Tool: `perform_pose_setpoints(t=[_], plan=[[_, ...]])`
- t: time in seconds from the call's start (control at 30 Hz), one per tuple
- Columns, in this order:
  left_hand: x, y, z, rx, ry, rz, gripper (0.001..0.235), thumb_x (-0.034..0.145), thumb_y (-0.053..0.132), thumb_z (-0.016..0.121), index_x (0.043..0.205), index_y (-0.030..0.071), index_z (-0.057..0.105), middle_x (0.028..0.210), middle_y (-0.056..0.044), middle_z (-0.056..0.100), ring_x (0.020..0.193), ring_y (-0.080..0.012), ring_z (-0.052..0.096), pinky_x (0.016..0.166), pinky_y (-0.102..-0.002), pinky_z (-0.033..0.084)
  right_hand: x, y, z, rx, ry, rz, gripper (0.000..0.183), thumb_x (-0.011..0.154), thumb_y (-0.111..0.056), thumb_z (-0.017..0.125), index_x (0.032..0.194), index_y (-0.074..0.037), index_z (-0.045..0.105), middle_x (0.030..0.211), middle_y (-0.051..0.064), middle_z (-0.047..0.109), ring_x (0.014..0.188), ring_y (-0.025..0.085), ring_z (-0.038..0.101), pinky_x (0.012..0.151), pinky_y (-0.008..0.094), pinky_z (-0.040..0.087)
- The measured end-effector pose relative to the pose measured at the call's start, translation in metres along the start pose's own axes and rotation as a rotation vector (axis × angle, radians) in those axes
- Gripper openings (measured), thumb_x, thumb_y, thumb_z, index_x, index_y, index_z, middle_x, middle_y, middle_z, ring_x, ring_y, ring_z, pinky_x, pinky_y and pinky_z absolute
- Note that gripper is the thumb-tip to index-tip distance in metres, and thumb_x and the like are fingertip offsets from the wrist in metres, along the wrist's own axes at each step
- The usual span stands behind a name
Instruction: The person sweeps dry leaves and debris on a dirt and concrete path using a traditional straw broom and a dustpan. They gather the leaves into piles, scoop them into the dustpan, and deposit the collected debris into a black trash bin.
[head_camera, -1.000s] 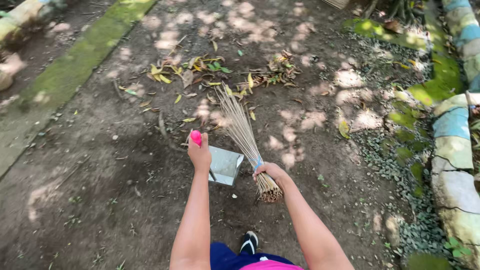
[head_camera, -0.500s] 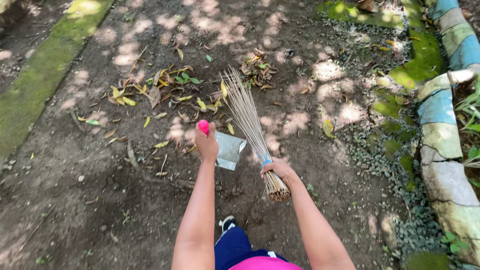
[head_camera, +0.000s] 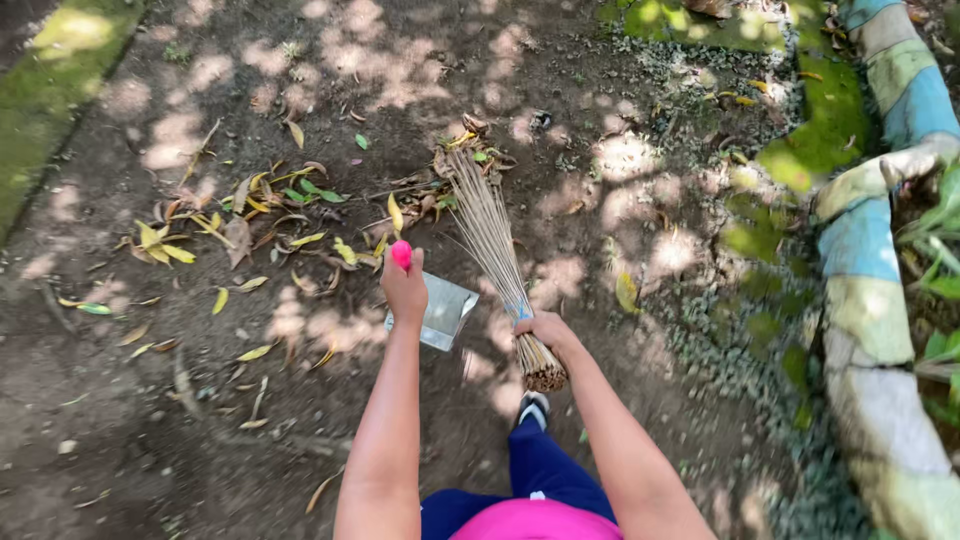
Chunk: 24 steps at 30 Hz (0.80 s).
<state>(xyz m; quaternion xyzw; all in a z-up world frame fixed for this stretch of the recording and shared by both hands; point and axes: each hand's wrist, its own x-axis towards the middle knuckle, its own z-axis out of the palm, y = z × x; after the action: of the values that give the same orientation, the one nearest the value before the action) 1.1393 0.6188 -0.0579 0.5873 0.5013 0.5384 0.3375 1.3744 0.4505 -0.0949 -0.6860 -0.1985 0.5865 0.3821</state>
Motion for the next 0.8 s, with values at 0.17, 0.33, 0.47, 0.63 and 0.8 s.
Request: perform_pose_setpoints(t=[0.17,0.33,0.47,0.63,0.8], plan=[[0.017,0.013,0.114,0.01,-0.045,0.04,0.026,0.097,0.017,0.073,0.093,0.002,0.052,0.077,-0.015,0.057,0.071,-0.0285,0.054,0.068,-0.04,0.048,0.086,-0.042,-0.112,-0.131,0.078,0.003,0.032,0.072,-0.005,0.076,0.104,-0.003,0.073,0.081,0.01,0.074,0.068,0.021,0.071,0.064,0.035,0.057],[0.028,0.012,0.19,-0.07,-0.151,-0.038,0.022,0.097,0.013,0.072,0.092,0.004,0.052,0.075,-0.011,0.054,0.07,-0.0231,0.048,0.065,-0.036,0.046,0.122,-0.031,-0.189,0.077,0.118,0.03,0.03,0.072,-0.004,0.074,0.101,0.001,0.072,0.079,0.011,0.072,0.064,0.022,0.068,0.06,0.037,0.055],[0.036,0.014,0.242,-0.102,-0.206,-0.037,0.02,0.099,0.013,0.071,0.094,0.004,0.054,0.077,-0.008,0.055,0.072,-0.0197,0.049,0.068,-0.032,0.048,0.122,-0.005,-0.228,0.207,0.22,0.062,0.03,0.069,-0.001,0.074,0.098,0.0,0.07,0.079,0.012,0.072,0.064,0.023,0.069,0.06,0.038,0.056],[0.042,0.016,0.279,-0.1,-0.224,-0.036,0.011,0.1,0.01,0.065,0.095,0.005,0.055,0.08,-0.006,0.062,0.074,-0.0181,0.061,0.072,-0.03,0.051,0.112,0.006,-0.258,0.178,0.31,0.099,0.028,0.071,-0.004,0.075,0.099,0.0,0.069,0.082,0.013,0.073,0.066,0.024,0.071,0.061,0.039,0.057],[0.064,0.0,0.289,-0.058,-0.121,-0.079,0.011,0.096,0.009,0.069,0.096,0.005,0.058,0.081,-0.008,0.063,0.076,-0.0205,0.062,0.072,-0.033,0.051,0.114,-0.015,-0.248,0.267,0.301,0.125,0.032,0.07,-0.004,0.073,0.101,0.0,0.066,0.081,0.015,0.071,0.065,0.027,0.071,0.061,0.042,0.058]])
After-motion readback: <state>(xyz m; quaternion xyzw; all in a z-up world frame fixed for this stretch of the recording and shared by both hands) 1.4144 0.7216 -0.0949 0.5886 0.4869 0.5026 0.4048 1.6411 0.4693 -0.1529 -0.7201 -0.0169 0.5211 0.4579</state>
